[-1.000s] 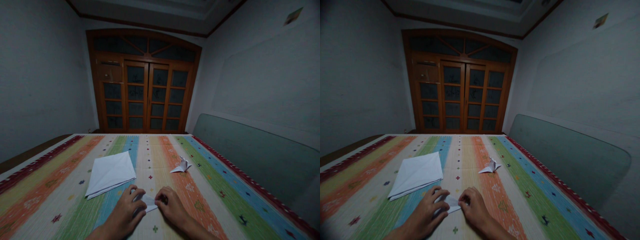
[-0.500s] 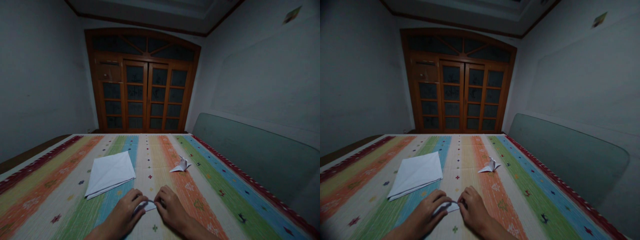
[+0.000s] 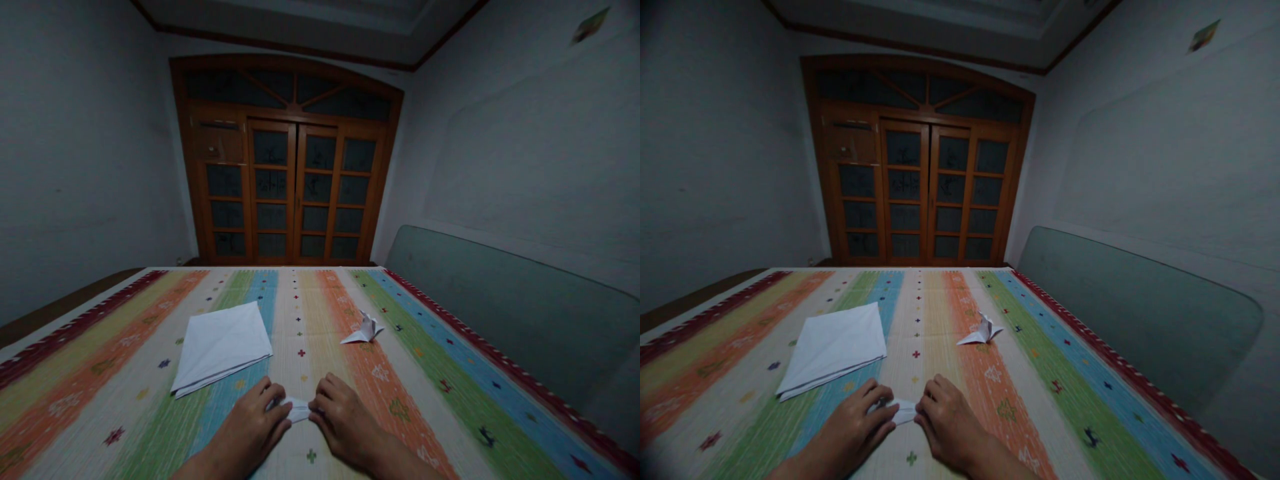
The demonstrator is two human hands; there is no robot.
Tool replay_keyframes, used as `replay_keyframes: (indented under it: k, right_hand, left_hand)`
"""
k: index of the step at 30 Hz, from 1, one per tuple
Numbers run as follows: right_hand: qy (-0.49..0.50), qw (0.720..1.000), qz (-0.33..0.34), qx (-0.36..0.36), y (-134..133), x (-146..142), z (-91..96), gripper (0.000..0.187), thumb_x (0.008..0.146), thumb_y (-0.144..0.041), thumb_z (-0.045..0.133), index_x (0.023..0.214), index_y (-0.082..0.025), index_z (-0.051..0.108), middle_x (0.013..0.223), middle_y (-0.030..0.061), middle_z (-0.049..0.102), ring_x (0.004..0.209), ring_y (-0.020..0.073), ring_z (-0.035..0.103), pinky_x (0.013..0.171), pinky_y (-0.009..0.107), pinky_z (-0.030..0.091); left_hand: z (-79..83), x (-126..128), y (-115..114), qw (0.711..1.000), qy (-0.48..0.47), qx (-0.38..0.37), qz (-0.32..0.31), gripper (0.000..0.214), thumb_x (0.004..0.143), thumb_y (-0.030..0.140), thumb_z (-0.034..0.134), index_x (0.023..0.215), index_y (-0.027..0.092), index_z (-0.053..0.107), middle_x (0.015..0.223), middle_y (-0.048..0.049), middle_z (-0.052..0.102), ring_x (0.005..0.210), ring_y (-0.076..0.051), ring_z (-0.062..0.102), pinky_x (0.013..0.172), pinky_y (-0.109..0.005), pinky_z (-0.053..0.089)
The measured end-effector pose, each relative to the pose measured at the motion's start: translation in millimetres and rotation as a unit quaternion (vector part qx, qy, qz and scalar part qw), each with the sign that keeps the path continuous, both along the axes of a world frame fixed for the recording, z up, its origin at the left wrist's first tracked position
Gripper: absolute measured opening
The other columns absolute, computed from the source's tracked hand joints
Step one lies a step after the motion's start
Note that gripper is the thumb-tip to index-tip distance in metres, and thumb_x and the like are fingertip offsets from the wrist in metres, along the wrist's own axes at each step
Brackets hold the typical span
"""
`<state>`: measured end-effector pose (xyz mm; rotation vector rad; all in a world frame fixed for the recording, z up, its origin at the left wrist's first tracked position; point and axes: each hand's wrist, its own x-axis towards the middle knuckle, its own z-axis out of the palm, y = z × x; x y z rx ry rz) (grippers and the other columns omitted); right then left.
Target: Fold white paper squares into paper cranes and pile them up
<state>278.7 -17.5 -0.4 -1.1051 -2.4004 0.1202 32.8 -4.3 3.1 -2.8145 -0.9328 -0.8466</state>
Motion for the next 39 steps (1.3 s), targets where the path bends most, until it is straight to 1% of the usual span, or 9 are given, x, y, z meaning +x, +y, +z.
replay_keyframes:
  k: [3,9,13,18,23,27,32,36,39]
  right_hand:
    - [-0.002,1.000,0.011,0.011,1.3,-0.8,-2.9,0.011,0.096,-0.012,0.060,0.098,-0.018,0.070,0.098,0.0102,0.067,0.094,0.0262,0.058,0.078,0.036,0.048]
    - [-0.008,0.999,0.045,0.012,0.6,-0.1,1.0,0.014,0.098,-0.014,0.060,0.103,-0.018,0.072,0.097,0.0106,0.069,0.093,0.0255,0.058,0.080,0.036,0.049]
    - [-0.010,0.999,0.047,0.012,0.0,0.9,3.0,0.017,0.098,-0.014,0.057,0.104,-0.019,0.072,0.097,0.0108,0.068,0.093,0.0253,0.058,0.079,0.035,0.050]
    - [0.017,0.999,0.051,0.006,0.9,-0.5,0.4,0.021,0.100,-0.014,0.052,0.101,-0.019,0.073,0.094,0.0109,0.068,0.090,0.0247,0.058,0.077,0.035,0.050]
    - [0.065,0.997,0.048,-0.023,-1.0,-3.7,1.0,0.017,0.096,-0.014,0.056,0.092,-0.019,0.072,0.092,0.0099,0.068,0.090,0.0238,0.060,0.078,0.034,0.050]
    - [0.104,0.992,0.024,-0.068,-1.9,-3.2,3.2,0.012,0.090,-0.013,0.063,0.091,-0.019,0.073,0.094,0.0088,0.068,0.091,0.0228,0.062,0.079,0.033,0.050]
    - [0.131,0.985,-0.002,-0.117,-0.5,-1.7,6.4,0.014,0.084,-0.010,0.070,0.094,-0.019,0.075,0.096,0.0074,0.069,0.092,0.0223,0.063,0.081,0.032,0.049]
    - [0.151,0.978,-0.023,-0.141,3.7,-1.7,6.2,0.012,0.080,-0.011,0.074,0.090,-0.018,0.074,0.093,0.0062,0.069,0.091,0.0224,0.062,0.080,0.032,0.047]
    - [0.164,0.972,-0.040,-0.163,7.1,-2.0,4.3,0.012,0.077,-0.012,0.079,0.085,-0.019,0.073,0.089,0.0042,0.068,0.088,0.0218,0.061,0.079,0.032,0.046]
  left_hand:
    - [-3.0,-1.6,0.9,1.000,0.007,0.023,-0.011,0.019,0.098,0.016,0.067,0.115,0.024,0.070,0.107,-0.0071,0.072,0.099,-0.028,0.062,0.084,-0.040,0.057]
    - [3.4,-7.3,2.1,0.999,0.007,-0.023,-0.029,0.023,0.095,0.016,0.070,0.116,0.026,0.071,0.109,-0.0064,0.072,0.100,-0.027,0.064,0.090,-0.042,0.056]
    - [6.0,-7.4,2.2,0.999,-0.007,-0.032,-0.034,0.021,0.096,0.013,0.066,0.113,0.024,0.072,0.106,-0.0069,0.073,0.096,-0.026,0.065,0.085,-0.038,0.058]
    - [2.8,-4.0,3.9,0.998,-0.033,-0.034,-0.031,0.019,0.103,0.017,0.056,0.105,0.024,0.074,0.101,-0.0065,0.076,0.093,-0.024,0.067,0.081,-0.035,0.057]
    - [0.3,-1.5,6.9,0.996,-0.058,-0.074,-0.003,0.026,0.107,0.022,0.052,0.091,0.022,0.073,0.087,-0.0035,0.075,0.084,-0.021,0.066,0.078,-0.031,0.054]
    - [1.5,-1.0,7.5,0.989,-0.086,-0.119,0.002,0.020,0.104,0.024,0.058,0.094,0.023,0.075,0.090,-0.0033,0.075,0.085,-0.021,0.067,0.076,-0.030,0.051]
    - [5.4,0.3,7.3,0.976,-0.100,-0.187,0.053,0.015,0.095,0.020,0.064,0.089,0.023,0.077,0.089,-0.0038,0.075,0.088,-0.024,0.066,0.081,-0.034,0.049]
    - [8.3,1.4,10.5,0.961,-0.107,-0.229,0.113,0.011,0.087,0.023,0.068,0.080,0.022,0.077,0.087,-0.0041,0.074,0.091,-0.026,0.064,0.084,-0.038,0.047]
    - [8.9,1.5,13.2,0.952,-0.110,-0.254,0.128,0.008,0.083,0.023,0.069,0.080,0.022,0.076,0.085,-0.0036,0.074,0.089,-0.026,0.064,0.083,-0.037,0.047]
